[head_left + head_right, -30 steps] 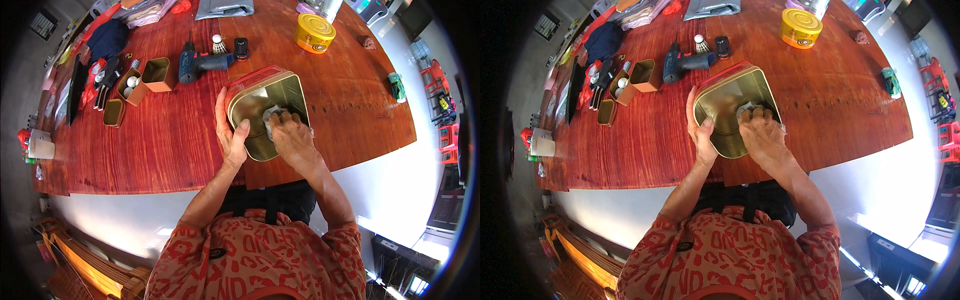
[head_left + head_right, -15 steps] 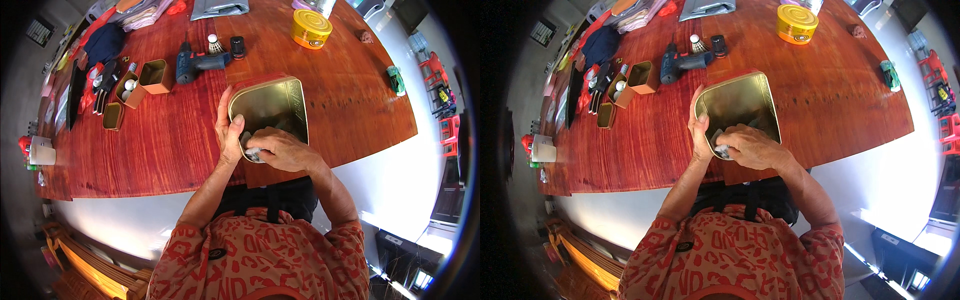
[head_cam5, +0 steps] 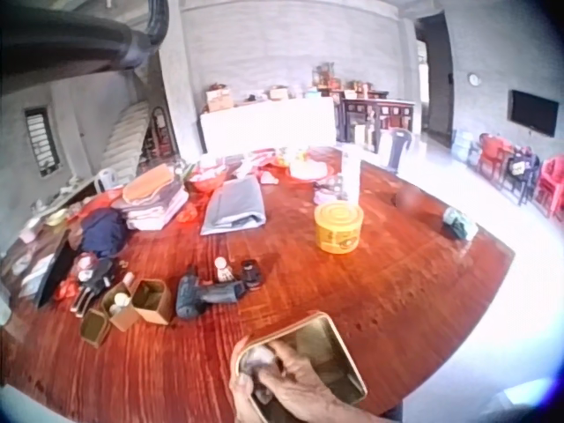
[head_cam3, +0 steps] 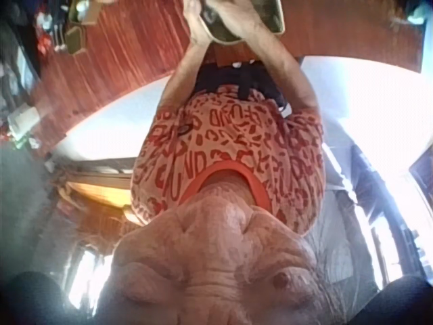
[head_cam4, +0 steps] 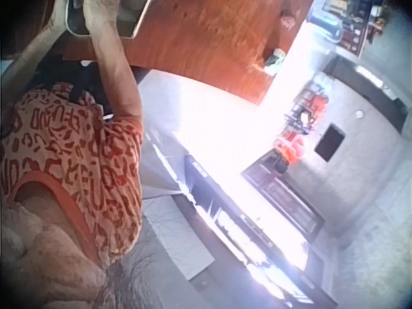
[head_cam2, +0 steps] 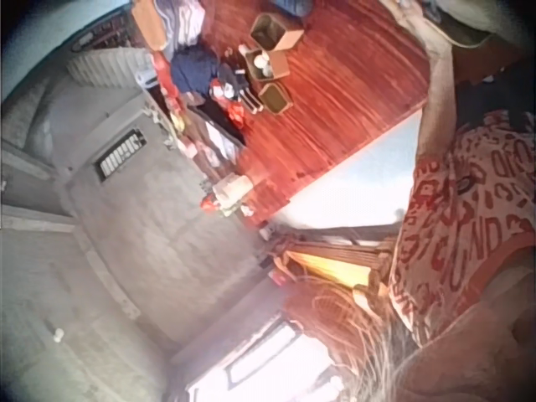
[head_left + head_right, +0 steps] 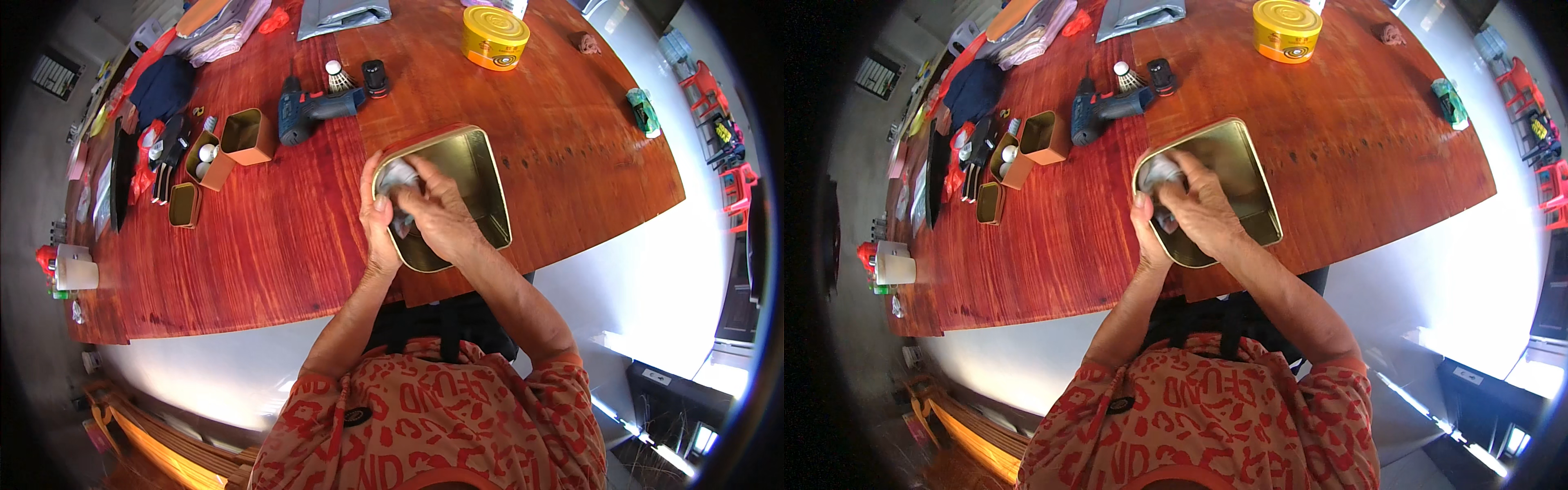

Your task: The person wipes a small black object, then cleans a red rectangular tin and a yellow round tin with a cloth. They wipe the exterior and interior of each container, turning them over to reach all sides, and place them back on the table after cleaning.

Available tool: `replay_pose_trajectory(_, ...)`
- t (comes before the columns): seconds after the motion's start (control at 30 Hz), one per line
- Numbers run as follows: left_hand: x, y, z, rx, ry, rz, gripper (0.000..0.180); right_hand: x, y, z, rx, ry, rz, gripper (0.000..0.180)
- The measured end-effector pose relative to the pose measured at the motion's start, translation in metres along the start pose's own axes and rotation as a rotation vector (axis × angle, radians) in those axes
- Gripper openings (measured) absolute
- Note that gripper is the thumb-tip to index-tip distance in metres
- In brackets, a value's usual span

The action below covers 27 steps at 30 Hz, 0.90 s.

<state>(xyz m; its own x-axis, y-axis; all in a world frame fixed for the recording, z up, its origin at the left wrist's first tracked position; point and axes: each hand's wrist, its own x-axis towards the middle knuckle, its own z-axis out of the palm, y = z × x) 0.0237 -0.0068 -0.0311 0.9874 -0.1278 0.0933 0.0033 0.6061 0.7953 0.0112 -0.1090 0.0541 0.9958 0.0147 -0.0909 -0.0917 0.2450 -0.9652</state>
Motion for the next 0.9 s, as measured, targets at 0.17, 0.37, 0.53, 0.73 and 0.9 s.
replay_pose_trajectory(0.17, 0.0, 0.003, -0.016, -0.013, 0.135, -0.066, 0.067, -0.016, -0.004, -0.024, -0.595, -0.416, -0.277, 0.038)
replay_pose_trajectory(0.37, -0.004, -0.001, -0.013, -0.02, 0.146, -0.102, 0.066, -0.022, -0.01, -0.032, -0.586, -0.483, -0.029, 0.035)
replay_pose_trajectory(0.53, -0.012, -0.004, -0.006, -0.075, 0.058, -0.114, 0.085, -0.022, -0.007, -0.018, -0.329, -0.258, -0.072, 0.039)
replay_pose_trajectory(0.73, -0.013, 0.016, 0.031, 0.093, 0.004, 0.099, 0.086, -0.022, -0.009, -0.014, -0.248, -0.154, -0.107, 0.038)
replay_pose_trajectory(0.9, -0.01, 0.007, 0.012, -0.003, 0.128, 0.027, 0.067, -0.023, -0.003, -0.024, -0.455, -0.381, -0.357, 0.043)
